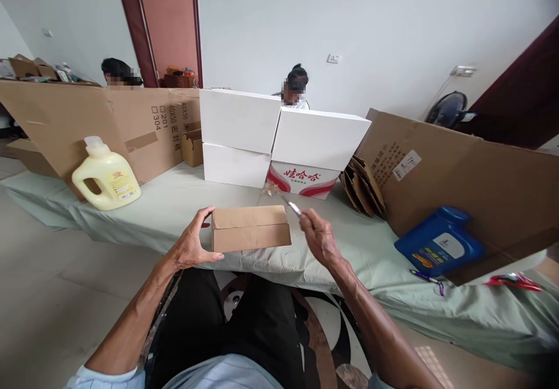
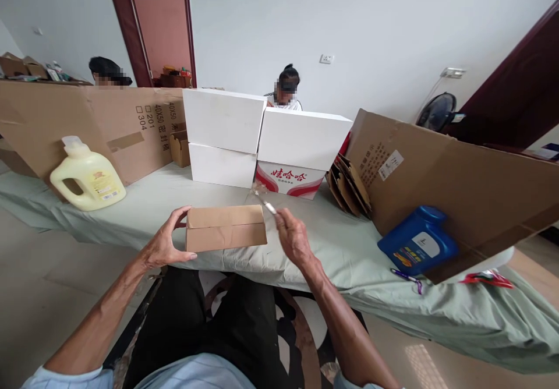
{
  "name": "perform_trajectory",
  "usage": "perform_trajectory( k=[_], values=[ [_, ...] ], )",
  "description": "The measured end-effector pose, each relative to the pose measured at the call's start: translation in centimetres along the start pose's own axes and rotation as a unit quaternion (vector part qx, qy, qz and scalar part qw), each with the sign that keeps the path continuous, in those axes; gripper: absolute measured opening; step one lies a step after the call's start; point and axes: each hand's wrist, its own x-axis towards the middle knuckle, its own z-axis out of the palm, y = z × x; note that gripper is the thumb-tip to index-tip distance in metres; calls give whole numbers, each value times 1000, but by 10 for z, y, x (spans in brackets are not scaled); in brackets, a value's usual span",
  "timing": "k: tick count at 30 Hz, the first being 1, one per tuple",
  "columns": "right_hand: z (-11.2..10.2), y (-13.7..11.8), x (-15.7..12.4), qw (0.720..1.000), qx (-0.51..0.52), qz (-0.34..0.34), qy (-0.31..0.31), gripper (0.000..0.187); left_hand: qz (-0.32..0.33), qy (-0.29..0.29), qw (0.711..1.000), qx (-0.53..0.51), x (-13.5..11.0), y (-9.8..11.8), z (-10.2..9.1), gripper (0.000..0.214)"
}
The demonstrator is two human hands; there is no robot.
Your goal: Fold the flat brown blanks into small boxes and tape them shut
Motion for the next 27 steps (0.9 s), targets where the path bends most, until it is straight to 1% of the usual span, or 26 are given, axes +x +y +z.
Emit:
perform_trajectory(
  k=[2,4,5,7,10,14,20,27],
  values=[
    [-6,-36,-5,994,24,-84,-65,36,0,0,1000,0,0,0,1,116],
    [-9,-65,-9,983,17,-144,-110,33,0,-2,1000,2,-1,0,1,117],
    [-10,-75,-9,979,4,-163,-122,33,0,-5,1000,4,-2,0,2,117],
    [-10,-86,-8,973,-24,-188,-133,35,2,-7,1000,5,-3,1,2,116],
    [-9,-87,-3,968,-52,-205,-137,36,6,-5,1000,7,-5,5,3,117],
    [-8,-84,0,967,-71,-208,-132,35,12,-12,1000,6,-7,7,3,117],
    [-13,-84,-5,963,-83,-215,-138,34,11,-12,1000,10,-7,8,2,118],
    [-19,-80,-11,959,-91,-231,-140,38,11,-12,1000,20,-7,12,0,118]
  ],
)
